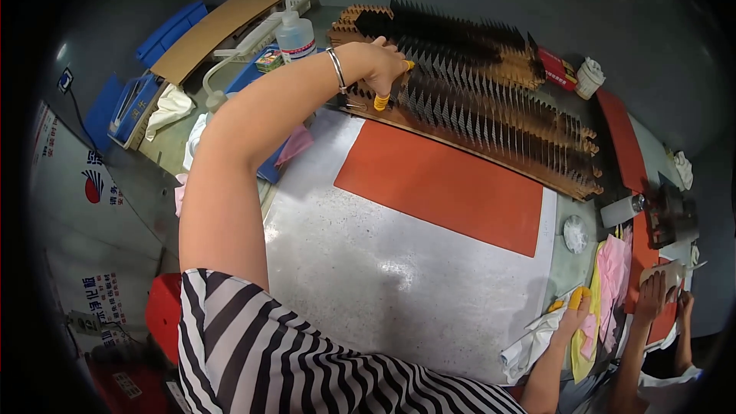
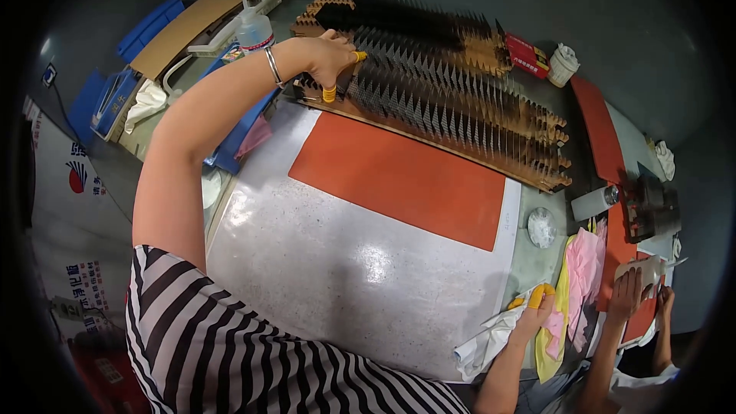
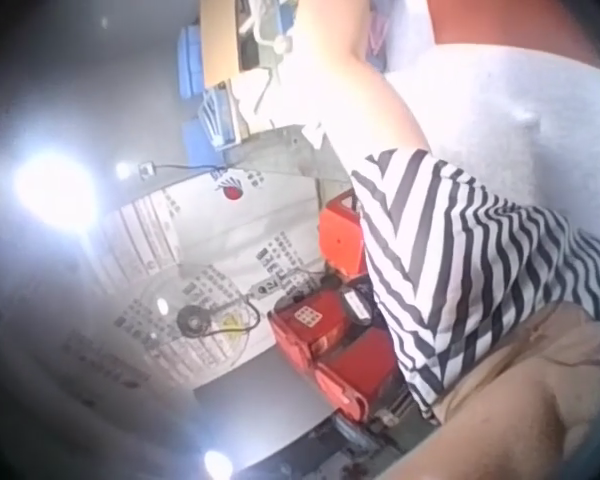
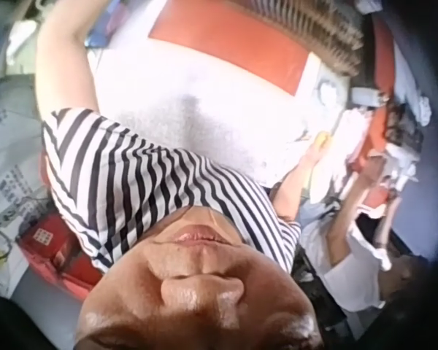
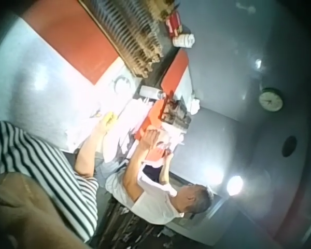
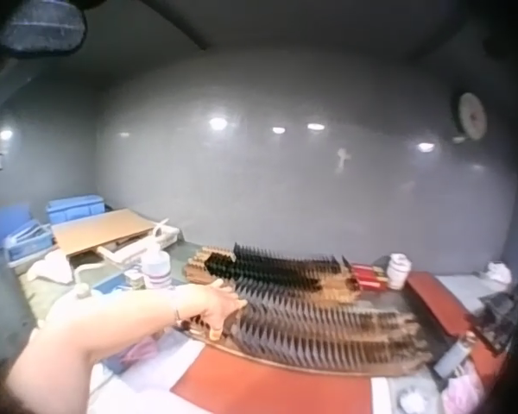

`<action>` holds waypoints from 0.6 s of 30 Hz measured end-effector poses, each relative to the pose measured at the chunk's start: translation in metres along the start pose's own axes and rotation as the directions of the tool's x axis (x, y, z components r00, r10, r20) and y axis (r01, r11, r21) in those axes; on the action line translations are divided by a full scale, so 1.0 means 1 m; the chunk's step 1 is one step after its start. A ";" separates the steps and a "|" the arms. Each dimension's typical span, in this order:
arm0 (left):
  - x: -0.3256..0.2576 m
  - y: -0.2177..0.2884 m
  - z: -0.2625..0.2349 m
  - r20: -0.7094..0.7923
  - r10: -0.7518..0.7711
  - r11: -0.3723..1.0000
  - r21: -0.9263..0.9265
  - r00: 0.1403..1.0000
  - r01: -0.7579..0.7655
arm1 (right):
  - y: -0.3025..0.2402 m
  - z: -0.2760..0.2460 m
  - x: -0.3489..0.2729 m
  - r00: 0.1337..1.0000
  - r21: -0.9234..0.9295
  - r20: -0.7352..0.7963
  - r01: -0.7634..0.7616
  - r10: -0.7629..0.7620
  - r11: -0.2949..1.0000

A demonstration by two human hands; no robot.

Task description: The person wipes small rectangular metal plates with a cleaning cloth, then organizes them into a storage rack.

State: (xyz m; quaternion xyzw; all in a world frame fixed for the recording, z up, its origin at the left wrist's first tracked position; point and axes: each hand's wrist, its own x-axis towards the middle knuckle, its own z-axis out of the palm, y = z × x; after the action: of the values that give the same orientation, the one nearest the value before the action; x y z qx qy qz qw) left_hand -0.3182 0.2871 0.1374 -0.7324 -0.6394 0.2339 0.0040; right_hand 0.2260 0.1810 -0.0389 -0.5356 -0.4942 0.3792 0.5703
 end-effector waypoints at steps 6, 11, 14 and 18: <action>0.000 0.004 0.008 -0.009 -0.004 0.990 0.140 1.000 0.005 | -0.006 0.005 -0.002 1.000 0.028 0.016 -0.002 0.001 1.000; -0.010 -0.006 -0.001 0.033 -0.034 0.993 0.115 0.999 0.030 | -0.008 0.006 -0.003 0.999 0.040 0.028 -0.018 0.016 0.999; -0.026 -0.021 -0.007 -0.083 -0.044 0.998 -0.055 0.996 0.040 | -0.007 0.005 -0.002 1.000 0.028 0.015 -0.027 0.027 0.999; -0.039 -0.036 0.021 -0.328 -0.064 0.877 -0.469 0.943 -0.103 | -0.002 -0.001 0.000 0.999 0.046 0.027 -0.018 0.017 0.999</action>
State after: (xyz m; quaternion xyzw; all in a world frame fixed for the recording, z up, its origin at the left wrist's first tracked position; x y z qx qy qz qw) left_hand -0.3619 0.2505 0.1430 -0.7457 -0.6598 -0.0589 -0.0715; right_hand 0.2266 0.1803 -0.0368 -0.5215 -0.4880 0.4027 0.5726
